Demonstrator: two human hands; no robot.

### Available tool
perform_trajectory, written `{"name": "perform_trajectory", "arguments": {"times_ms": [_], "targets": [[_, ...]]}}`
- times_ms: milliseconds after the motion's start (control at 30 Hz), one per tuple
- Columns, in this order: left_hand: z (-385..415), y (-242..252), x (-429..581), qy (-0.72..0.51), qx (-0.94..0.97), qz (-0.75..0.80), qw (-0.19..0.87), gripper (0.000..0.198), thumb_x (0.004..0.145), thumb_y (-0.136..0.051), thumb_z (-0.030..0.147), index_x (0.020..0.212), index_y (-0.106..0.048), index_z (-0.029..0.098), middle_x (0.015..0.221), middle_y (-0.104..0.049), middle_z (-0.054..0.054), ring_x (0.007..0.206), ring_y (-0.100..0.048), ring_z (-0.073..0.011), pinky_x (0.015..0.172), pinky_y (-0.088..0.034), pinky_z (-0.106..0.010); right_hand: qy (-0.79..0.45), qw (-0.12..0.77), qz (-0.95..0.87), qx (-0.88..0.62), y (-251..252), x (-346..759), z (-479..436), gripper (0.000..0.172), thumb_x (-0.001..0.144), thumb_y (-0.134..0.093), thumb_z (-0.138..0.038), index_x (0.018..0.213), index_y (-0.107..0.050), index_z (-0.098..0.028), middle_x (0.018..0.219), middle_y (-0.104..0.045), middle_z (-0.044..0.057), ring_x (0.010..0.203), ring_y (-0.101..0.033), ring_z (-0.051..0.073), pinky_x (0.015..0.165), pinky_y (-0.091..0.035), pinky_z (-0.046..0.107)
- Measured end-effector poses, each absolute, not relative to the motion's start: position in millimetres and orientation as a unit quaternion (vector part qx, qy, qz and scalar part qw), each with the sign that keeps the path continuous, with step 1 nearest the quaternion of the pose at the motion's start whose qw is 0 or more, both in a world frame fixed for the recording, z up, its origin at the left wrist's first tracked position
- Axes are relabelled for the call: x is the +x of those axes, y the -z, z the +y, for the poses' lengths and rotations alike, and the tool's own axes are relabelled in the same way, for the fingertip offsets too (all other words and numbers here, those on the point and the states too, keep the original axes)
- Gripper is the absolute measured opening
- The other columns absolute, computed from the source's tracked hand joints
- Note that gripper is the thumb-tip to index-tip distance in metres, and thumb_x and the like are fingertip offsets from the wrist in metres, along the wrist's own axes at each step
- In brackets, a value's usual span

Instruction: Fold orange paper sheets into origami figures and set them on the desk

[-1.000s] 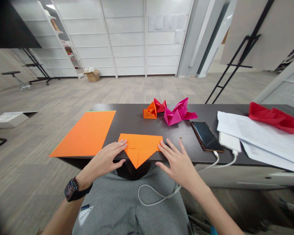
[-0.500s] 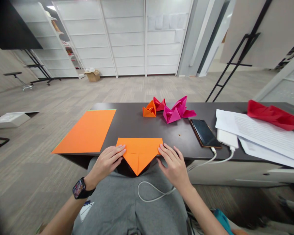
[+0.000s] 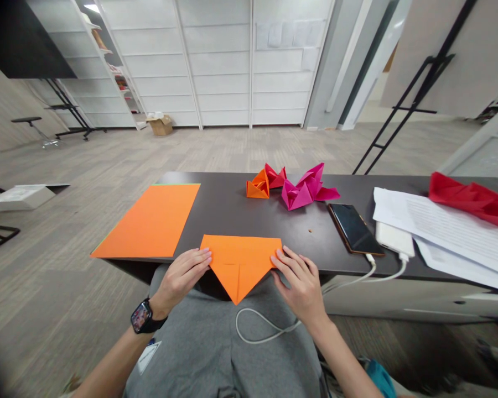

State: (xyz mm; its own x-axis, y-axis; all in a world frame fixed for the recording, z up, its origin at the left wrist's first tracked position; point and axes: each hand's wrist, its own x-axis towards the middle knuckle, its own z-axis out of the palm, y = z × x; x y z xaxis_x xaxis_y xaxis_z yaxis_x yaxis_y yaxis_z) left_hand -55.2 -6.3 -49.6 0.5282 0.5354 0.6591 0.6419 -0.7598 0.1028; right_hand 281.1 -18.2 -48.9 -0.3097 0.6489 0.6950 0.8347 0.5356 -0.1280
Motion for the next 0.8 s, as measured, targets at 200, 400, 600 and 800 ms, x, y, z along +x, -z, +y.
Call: {"name": "perform_trajectory", "arguments": {"times_ms": [200,400,600,800], "targets": [[-14.2,36.8,-52.9,0.398,-0.857,-0.312,0.097,0.029,0.099,-0.047,0.008,0.117,-0.065,0.022,0.106,-0.076,-0.005,0.105,-0.071,-0.0178,0.097,-0.056,-0.039,0.093,0.408,-0.789,-0.45,26.7,278.7,-31.4,0.021,0.092,-0.06,-0.014,0.1,-0.073,-0.029,0.091,-0.078,0.0,0.096,-0.071,0.021,0.091,-0.046,0.04],[-5.1,-32.0,-40.1,0.433,-0.736,-0.501,-0.14,0.017,0.09,-0.068,0.03,0.104,-0.069,0.023,0.095,-0.076,-0.003,0.083,-0.071,-0.0167,0.078,-0.058,-0.03,-0.097,0.431,-0.715,-0.542,-51.9,281.2,-18.6,0.02,0.093,-0.059,-0.037,0.101,-0.073,-0.025,0.086,-0.074,0.005,0.07,-0.064,0.02,0.069,-0.051,0.034],[60.3,-43.6,-34.9,0.401,-0.641,-0.574,-0.312,0.043,0.067,-0.083,0.037,0.099,-0.062,0.018,0.073,-0.069,0.001,0.063,-0.067,-0.0157,0.061,-0.052,-0.026,-0.252,0.361,-0.706,-0.555,-47.5,291.7,60.9,0.043,0.08,-0.065,-0.049,0.11,-0.064,-0.018,0.064,-0.068,0.0,0.059,-0.06,0.019,0.055,-0.044,0.03],[77.3,-18.1,-28.2,0.377,-0.647,-0.592,-0.298,0.04,0.066,-0.082,0.028,0.098,-0.059,0.02,0.07,-0.068,0.003,0.063,-0.066,-0.0159,0.063,-0.051,-0.026,-0.192,0.338,-0.734,-0.557,-3.1,290.5,83.9,0.032,0.085,-0.059,-0.045,0.108,-0.061,-0.022,0.066,-0.065,-0.002,0.062,-0.06,0.019,0.062,-0.045,0.032]]}}
